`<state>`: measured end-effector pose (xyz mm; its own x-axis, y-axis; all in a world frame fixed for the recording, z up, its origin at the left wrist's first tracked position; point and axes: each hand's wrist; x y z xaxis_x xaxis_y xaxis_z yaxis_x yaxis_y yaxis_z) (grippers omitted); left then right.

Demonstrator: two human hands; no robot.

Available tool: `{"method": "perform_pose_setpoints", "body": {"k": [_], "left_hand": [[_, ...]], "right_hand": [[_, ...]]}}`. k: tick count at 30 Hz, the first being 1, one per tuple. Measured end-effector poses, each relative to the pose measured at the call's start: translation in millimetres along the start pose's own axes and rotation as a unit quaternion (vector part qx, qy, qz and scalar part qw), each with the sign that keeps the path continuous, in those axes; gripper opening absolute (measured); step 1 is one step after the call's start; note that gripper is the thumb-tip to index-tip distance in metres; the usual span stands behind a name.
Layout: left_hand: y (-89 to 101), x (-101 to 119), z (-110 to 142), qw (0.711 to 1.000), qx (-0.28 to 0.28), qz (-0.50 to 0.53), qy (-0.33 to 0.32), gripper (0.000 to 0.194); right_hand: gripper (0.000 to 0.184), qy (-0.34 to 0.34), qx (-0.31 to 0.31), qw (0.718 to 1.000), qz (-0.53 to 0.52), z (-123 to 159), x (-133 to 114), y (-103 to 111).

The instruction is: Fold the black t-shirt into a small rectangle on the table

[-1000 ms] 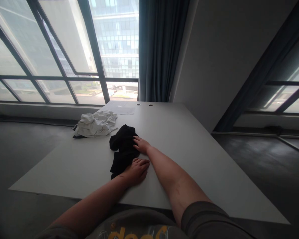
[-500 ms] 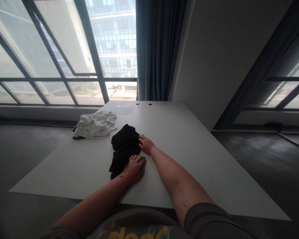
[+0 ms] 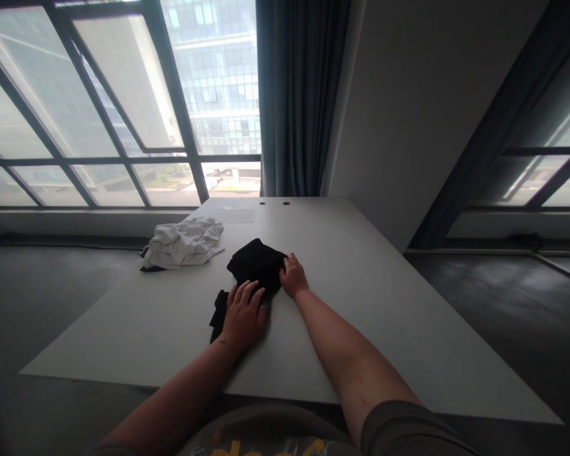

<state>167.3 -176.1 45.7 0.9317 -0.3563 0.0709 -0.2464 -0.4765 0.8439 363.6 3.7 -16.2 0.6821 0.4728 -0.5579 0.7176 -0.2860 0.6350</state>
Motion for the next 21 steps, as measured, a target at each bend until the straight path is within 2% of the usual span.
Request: {"method": "perform_pose_setpoints", "body": {"k": [4,7,10,12,16,19,21], "left_hand": [[-3.1,-17.9,-0.1,0.996,0.009,-0.047,0.075,0.051],[-11.7,-27.5,0.4,0.992,-0.03,-0.056,0.11,0.052],[-16.8,-29.4,0.8,0.99,-0.072,-0.046,0.109,0.048],[-15.7,-27.2,0.5,0.992,-0.081,-0.044,0.091,0.045],[-7.6,-21.3,-0.3,0.996,-0.081,-0.03,0.038,0.038],[-1.3,-15.7,0.9,0.997,-0.08,-0.005,-0.022,0.037],[3.2,-10.4,2.8,0.994,-0.085,0.013,-0.06,0.038]], "right_hand": [[0.051,-0.051,0.067,0.996,0.027,7.5,14.7,13.5],[0.046,-0.1,0.084,0.99,0.054,15.4,22.9,23.6],[0.034,-0.139,0.077,0.984,0.082,23.2,27.1,30.3],[0.029,-0.147,0.062,0.983,0.093,28.4,27.6,33.3],[0.032,-0.104,0.045,0.99,0.081,40.8,22.5,41.3],[0.037,-0.036,0.066,0.996,0.054,52.1,11.1,49.8],[0.034,0.014,0.058,0.998,0.023,59.0,0.5,54.2]]}}
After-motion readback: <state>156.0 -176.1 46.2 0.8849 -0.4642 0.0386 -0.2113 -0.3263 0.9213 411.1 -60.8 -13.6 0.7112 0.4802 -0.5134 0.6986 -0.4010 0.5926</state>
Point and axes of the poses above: each hand's wrist, its own z-axis away from the middle knuckle, its own y-axis out of the back of the hand, x = y × z, and after that the axes turned 10 degrees about -z, right-handed
